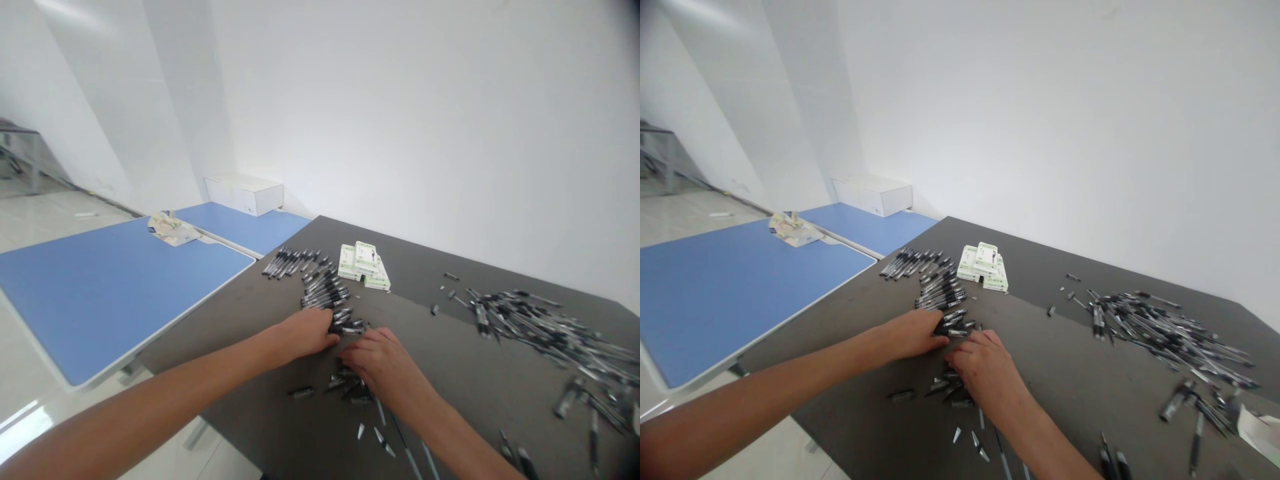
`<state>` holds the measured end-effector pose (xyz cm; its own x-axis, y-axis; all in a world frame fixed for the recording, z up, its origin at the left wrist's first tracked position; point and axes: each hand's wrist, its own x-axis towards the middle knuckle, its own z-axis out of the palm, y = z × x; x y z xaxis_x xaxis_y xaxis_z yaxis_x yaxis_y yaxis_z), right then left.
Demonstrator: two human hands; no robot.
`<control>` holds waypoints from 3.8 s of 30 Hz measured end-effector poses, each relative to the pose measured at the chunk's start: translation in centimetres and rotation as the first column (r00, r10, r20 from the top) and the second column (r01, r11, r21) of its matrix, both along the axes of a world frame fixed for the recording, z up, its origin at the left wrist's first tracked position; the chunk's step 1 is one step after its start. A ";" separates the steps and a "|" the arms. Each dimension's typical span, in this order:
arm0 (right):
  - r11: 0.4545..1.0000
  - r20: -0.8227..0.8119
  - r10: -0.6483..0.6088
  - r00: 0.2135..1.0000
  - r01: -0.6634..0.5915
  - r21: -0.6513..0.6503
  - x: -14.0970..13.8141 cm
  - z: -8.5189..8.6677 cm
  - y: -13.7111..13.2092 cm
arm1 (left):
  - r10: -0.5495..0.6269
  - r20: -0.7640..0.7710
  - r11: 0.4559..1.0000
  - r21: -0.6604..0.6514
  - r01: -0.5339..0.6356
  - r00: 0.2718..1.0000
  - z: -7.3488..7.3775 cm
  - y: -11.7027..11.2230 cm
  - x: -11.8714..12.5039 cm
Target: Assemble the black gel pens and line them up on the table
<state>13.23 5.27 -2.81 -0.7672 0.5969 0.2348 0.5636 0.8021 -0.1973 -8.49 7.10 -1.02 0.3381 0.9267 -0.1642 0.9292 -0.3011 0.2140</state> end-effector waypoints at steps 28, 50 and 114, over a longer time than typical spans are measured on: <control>0.996 0.168 -0.091 0.982 0.089 0.016 -0.4 2.1 3.8 | -0.081 0.030 0.980 0.185 0.075 0.996 0.2 -2.1 -0.4; 0.993 0.200 0.101 0.975 -0.085 -0.085 -0.7 3.8 4.5 | -0.096 0.240 0.991 0.117 0.070 0.966 0.5 -7.5 -6.4; 0.994 -0.029 0.103 0.994 -0.104 -0.033 0.2 2.2 5.2 | -0.258 0.352 0.961 0.192 0.200 0.900 -0.9 -3.8 -8.3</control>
<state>13.48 10.46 -0.63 -0.8189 0.5229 0.2367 0.4722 0.8482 -0.2399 -16.75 3.30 -1.94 0.5534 0.8200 0.1463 0.6932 -0.5507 0.4651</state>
